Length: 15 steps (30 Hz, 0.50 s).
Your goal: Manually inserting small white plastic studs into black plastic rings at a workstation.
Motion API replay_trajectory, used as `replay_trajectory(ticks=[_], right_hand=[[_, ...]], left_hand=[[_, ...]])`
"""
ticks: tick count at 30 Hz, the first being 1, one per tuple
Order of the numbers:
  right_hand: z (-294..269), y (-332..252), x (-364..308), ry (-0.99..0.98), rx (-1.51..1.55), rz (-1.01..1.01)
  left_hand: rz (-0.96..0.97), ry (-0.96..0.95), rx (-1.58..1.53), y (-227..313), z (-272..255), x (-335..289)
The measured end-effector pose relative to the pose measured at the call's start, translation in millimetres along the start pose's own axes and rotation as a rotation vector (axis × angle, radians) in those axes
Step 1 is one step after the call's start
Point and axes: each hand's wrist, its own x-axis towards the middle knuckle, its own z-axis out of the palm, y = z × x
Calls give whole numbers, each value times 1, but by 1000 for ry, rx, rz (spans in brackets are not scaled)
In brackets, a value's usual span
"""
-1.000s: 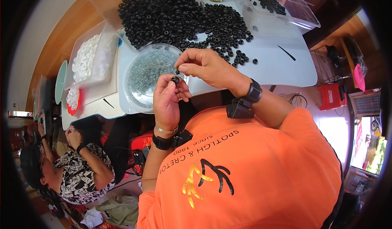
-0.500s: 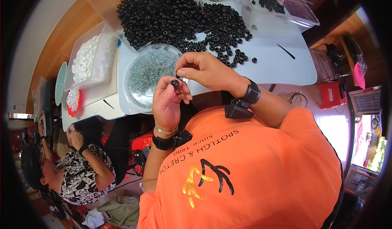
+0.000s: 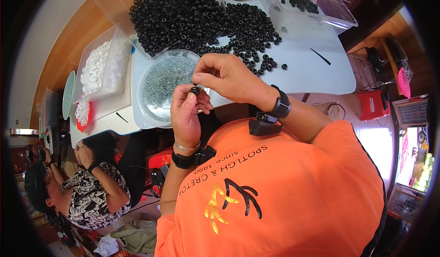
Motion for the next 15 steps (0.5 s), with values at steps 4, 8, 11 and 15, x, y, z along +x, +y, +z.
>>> replay_trajectory(ticks=[4,8,11,15], right_hand=[[2,-2,-1,7,-57,-32],[3,-3,-2,24,-110,-51],[3,0,-3,13,-182,-99],[3,2,-5,22,-280,-209]], left_hand=[[-3,-6,8,-1,0,0],[-14,-4,10,-2,-2,-1],[-28,4,13,-2,-2,-2],[-39,7,4,-1,-2,-3]])
